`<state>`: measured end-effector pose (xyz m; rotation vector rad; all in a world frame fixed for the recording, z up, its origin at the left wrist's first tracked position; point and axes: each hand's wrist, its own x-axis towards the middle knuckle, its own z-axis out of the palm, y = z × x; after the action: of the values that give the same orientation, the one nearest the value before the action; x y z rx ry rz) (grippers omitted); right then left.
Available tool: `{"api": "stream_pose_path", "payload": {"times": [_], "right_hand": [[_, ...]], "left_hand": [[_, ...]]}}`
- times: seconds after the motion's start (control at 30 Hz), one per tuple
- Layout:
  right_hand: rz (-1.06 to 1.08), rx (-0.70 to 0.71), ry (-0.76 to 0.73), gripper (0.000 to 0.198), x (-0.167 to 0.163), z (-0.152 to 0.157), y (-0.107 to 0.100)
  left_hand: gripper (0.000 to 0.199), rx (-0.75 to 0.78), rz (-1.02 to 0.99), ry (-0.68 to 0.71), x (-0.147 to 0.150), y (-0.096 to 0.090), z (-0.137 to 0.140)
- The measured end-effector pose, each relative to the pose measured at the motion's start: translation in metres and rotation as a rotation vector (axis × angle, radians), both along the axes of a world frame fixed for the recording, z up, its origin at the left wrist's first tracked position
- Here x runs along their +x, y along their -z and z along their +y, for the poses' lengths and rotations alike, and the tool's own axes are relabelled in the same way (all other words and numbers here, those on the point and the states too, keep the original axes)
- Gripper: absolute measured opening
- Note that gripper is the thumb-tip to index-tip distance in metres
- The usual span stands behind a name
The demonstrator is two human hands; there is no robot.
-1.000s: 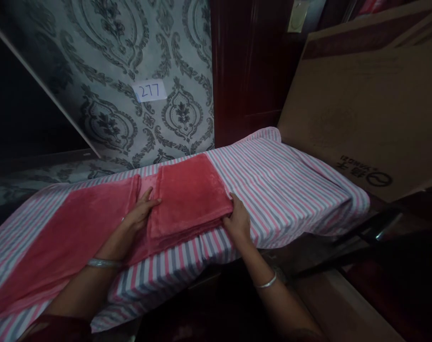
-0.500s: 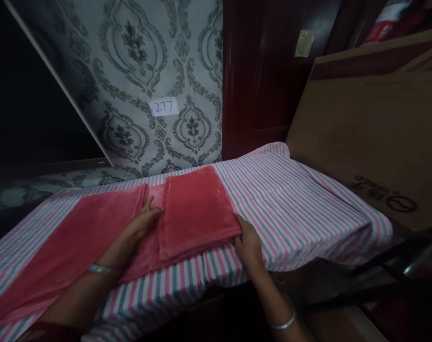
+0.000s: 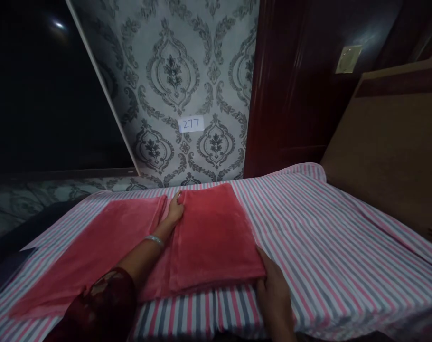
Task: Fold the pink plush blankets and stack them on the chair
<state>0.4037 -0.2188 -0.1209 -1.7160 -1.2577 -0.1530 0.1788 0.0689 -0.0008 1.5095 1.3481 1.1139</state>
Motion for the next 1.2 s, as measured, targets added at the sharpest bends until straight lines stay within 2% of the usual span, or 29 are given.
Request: {"api": "stream_pose_path", "payload": {"times": [0.1,0.17,0.23,0.33,0.43,0.53,0.63,0.8,1.0,1.2], "right_hand": [[0.005,0.005,-0.001,0.061,-0.002,-0.002,-0.002],[0.008,0.012,-0.005,0.062,-0.004,-0.002,-0.004],[0.007,0.019,-0.015,0.062,-0.005,-0.002,-0.005],[0.017,0.019,-0.036,0.065,-0.007,-0.001,-0.004],[0.013,0.033,-0.046,0.075,-0.009,0.000,-0.004],[0.006,0.013,-0.046,0.081,-0.012,-0.001,-0.006],[0.009,0.018,-0.069,0.074,-0.013,-0.003,-0.007],[0.049,0.076,-0.113,0.059,-0.009,-0.008,0.000],[0.075,0.033,-0.143,0.057,-0.004,-0.011,0.006],[0.010,0.011,-0.137,0.059,0.001,-0.010,0.008]], "left_hand": [[0.074,0.014,0.190,-0.090,-0.003,-0.003,0.004],[0.078,0.029,0.232,-0.097,0.002,-0.011,0.007],[0.076,0.148,0.330,-0.044,0.019,-0.021,0.008],[0.065,0.348,0.588,0.231,0.063,-0.030,0.004],[0.065,0.351,0.803,0.533,0.114,-0.028,-0.001],[0.066,0.346,0.893,0.668,0.150,-0.017,-0.001],[0.065,0.396,0.965,0.639,0.162,0.000,0.002],[0.069,0.444,1.033,0.573,0.162,0.020,0.004],[0.069,0.451,1.033,0.576,0.161,0.023,0.006],[0.064,0.500,0.951,0.588,0.156,0.018,-0.001]]}}
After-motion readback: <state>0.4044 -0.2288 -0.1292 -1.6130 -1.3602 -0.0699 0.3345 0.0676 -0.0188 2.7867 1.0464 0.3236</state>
